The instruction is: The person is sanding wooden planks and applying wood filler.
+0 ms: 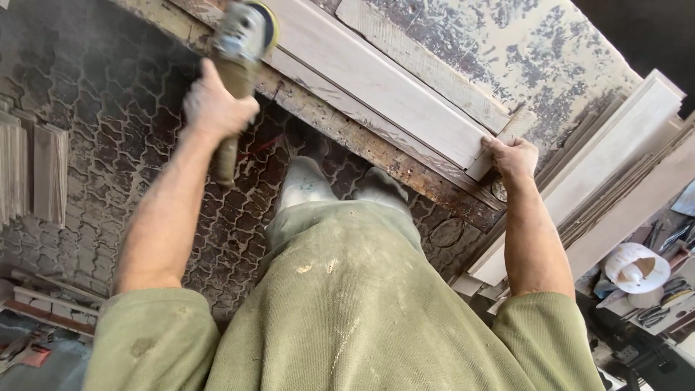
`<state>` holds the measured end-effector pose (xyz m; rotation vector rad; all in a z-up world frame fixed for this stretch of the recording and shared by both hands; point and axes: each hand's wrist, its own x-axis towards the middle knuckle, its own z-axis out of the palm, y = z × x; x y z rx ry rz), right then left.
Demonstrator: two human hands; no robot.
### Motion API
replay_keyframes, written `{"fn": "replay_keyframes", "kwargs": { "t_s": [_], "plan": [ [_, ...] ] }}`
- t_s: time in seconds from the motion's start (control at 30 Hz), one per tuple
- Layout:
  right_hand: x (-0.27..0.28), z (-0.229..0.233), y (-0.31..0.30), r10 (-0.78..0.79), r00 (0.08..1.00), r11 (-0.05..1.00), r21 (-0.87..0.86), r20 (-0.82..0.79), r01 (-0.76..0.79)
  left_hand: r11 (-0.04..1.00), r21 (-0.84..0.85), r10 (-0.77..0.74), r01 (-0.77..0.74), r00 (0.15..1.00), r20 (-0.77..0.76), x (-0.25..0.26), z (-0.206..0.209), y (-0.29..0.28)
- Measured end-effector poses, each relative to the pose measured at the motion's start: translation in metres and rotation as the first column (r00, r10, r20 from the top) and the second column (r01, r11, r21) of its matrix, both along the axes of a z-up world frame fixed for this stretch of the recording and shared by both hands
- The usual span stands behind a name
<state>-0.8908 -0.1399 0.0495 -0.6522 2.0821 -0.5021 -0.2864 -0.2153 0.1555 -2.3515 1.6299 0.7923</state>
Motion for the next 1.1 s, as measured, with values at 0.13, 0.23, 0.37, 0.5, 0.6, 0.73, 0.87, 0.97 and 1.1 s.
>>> {"fn": "replay_keyframes", "kwargs": {
  "t_s": [0.13,0.23,0.37,0.5,0.6,0.73,0.87,0.97,1.1],
  "plan": [
    [0.027,0.052,-0.026,0.009,0.999,0.963,0.271,-0.036,0.001,0.994,-0.075,0.063,-0.077,0.983,-0.173,0.023,0.007,-0.016],
    [0.028,0.054,-0.025,-0.017,1.000,0.969,0.244,-0.012,0.019,0.994,0.006,0.112,-0.112,0.981,-0.159,-0.009,0.011,0.005],
    [0.016,0.036,-0.021,0.026,1.000,0.965,0.260,-0.003,-0.024,0.991,0.111,0.098,-0.081,0.982,-0.163,-0.074,0.021,0.049],
    [-0.007,0.004,-0.007,0.099,0.995,0.995,-0.002,0.027,-0.099,0.984,0.102,-0.140,0.144,0.989,-0.051,-0.159,0.000,0.101],
    [-0.010,-0.001,-0.007,0.132,0.991,0.991,0.007,0.020,-0.132,0.921,0.175,-0.328,0.348,0.935,-0.131,-0.225,0.012,0.125],
    [-0.018,-0.004,-0.013,0.433,0.895,0.900,0.099,-0.106,-0.424,0.759,0.203,-0.575,0.618,0.783,-0.235,-0.295,-0.003,0.146],
    [-0.028,-0.011,-0.009,0.329,0.944,0.944,0.040,0.004,-0.329,0.781,0.119,-0.582,0.613,0.784,-0.218,-0.317,-0.035,0.129],
    [-0.026,-0.008,-0.009,0.268,0.962,0.962,0.034,0.053,-0.270,0.831,0.131,-0.509,0.540,0.835,-0.210,-0.286,-0.036,0.095],
    [0.028,-0.007,-0.024,0.549,0.711,0.795,0.009,-0.439,-0.607,0.941,0.098,-0.306,0.324,0.937,-0.167,-0.201,-0.019,0.035]
  ]
}}
